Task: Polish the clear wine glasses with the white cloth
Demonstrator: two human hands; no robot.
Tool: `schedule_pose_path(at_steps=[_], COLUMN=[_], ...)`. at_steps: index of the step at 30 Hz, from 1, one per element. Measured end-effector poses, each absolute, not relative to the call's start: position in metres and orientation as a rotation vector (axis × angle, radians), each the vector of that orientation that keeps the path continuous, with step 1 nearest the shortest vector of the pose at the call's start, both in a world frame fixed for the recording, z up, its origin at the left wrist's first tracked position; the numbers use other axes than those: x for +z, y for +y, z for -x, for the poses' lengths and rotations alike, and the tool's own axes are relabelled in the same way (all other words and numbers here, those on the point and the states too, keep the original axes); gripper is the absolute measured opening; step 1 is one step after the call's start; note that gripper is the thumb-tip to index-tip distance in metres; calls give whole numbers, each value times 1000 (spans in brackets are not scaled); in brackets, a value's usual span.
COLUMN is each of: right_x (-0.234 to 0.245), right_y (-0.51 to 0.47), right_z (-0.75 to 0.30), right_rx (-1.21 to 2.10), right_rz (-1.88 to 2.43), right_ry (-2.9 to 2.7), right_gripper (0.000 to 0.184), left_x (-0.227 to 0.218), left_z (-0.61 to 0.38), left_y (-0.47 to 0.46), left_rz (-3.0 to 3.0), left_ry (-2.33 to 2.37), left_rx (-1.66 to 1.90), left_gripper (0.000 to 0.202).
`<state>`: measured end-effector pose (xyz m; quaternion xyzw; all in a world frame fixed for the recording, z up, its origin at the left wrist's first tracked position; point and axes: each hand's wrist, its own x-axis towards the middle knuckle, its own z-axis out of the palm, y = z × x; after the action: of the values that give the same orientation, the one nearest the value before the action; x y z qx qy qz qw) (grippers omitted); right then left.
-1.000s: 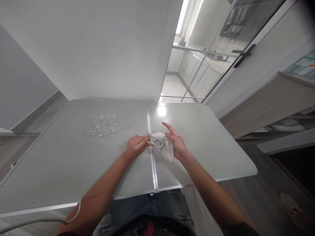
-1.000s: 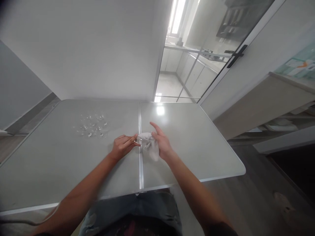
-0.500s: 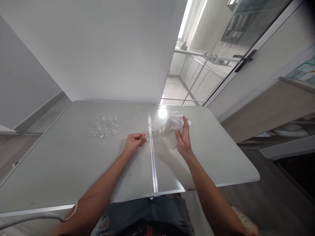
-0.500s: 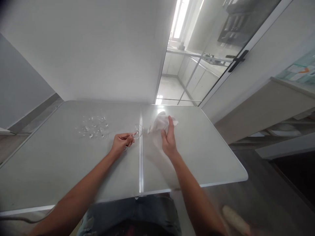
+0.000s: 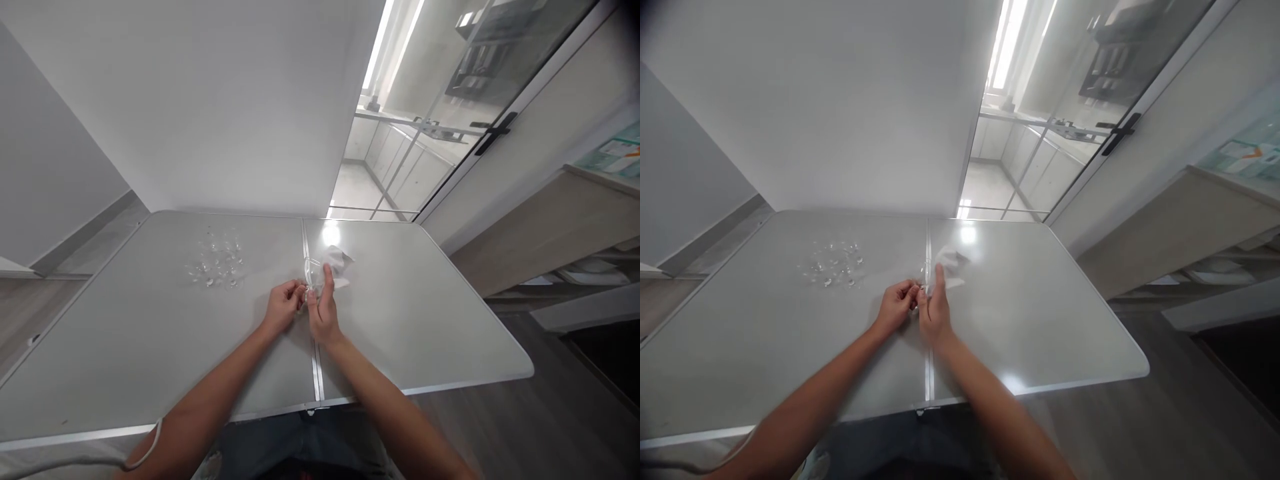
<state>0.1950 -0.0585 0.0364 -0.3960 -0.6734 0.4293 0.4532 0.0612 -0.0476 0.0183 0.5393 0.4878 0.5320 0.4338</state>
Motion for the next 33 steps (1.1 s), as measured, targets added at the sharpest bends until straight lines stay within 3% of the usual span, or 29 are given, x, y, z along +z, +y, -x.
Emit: schedule_pose_path(at_steps=[4,8,10,13,16,18,21,24,30,33], right_x=[35,66,87,110,109,97,74,57,42,50], right_y=[-39,-17,-7,6,6,-3,-26,-48,-48,-28], right_z=[-209,-218,-223,-233,-235,-224,-194,-168,-177,-195], right_rx=[474,369,519,1053,1627,1722,1518,1285,806,556], right_rz=[892,769,846,1011,926,815,763,831,1034,911], right_ry=[-2186,-2469,-2475,-2283,-1723,-1265,-863,-857,-1570,-2122], right_gripper=[60,41,37,51,62,62,54,58,66,46], left_x=[19,11,7,9,17,22,26,26,24,17], left_z=[-58,-54,-51,-48,-50,-56,-68,-74,-69,-66], left_y=[-48,-46,-46,-47,-51,-54,-56,-55,-53,-50], left_rz=[-1525,-1953,-2143,-2288,-2143,-1914,-1566,-1372,-1291,-1428], left_ry=[1325,1393,1383,1307,1285,1305,1286,1244,1228,1308], left_rx=[1311,1317,1329,1322,1395,1446,1418,1386,1410,1438], left_gripper=[30,15,14,14,16,21,34,38,35,23])
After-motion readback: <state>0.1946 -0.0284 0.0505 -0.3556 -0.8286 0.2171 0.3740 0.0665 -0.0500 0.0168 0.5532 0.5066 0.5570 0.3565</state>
